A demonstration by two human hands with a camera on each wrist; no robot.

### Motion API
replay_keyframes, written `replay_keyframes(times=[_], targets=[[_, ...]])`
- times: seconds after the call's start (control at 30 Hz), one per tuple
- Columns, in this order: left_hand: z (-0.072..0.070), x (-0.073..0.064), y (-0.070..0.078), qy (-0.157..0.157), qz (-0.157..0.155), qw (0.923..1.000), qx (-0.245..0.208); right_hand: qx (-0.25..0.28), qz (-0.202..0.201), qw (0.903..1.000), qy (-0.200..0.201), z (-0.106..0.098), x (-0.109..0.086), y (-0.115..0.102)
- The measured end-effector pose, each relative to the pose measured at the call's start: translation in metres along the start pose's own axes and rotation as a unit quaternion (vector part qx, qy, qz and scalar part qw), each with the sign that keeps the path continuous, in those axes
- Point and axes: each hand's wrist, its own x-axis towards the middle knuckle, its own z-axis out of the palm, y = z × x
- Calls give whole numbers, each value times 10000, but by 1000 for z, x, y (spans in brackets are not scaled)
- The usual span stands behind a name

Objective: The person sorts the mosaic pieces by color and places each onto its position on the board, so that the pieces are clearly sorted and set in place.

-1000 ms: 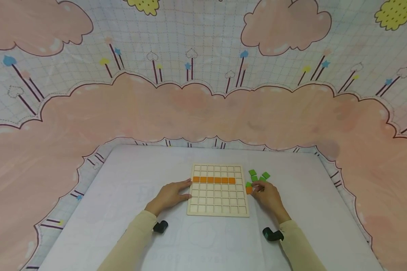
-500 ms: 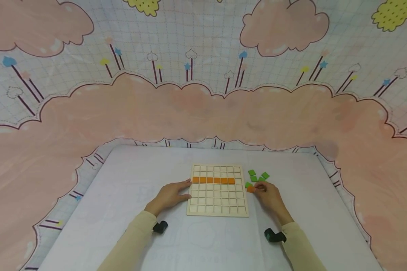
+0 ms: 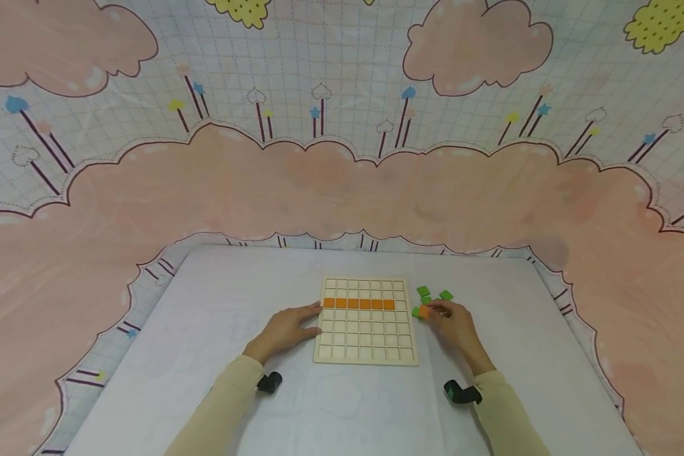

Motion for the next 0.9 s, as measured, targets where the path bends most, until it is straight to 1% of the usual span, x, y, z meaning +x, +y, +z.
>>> replay_keyframes(times=[0.23, 0.33, 0.43, 0.6, 0.7, 0.77, 0.9], targets=[[1, -1, 0, 9, -31, 10000, -17, 54, -83, 9999, 67, 3, 5, -4], [0, -1, 0, 19, -22, 10000, -15, 59, -180, 9998, 91, 5, 8, -6], [0, -1, 0, 20, -25, 10000, 4, 159, -148, 9997, 97, 9, 10, -9], [0, 0, -1, 3, -35, 10000, 38, 402, 186, 9990, -3, 17, 14, -18], [1, 0, -1, -7, -37, 10000, 22, 457, 323, 9984, -66, 22, 16, -22], [0, -1, -1, -3, -25, 10000, -5, 492, 345, 9982, -79, 25, 18, -24], [0, -1, 0, 16, -7, 10000, -14, 384, 207, 9990, -64, 29, 21, -28]])
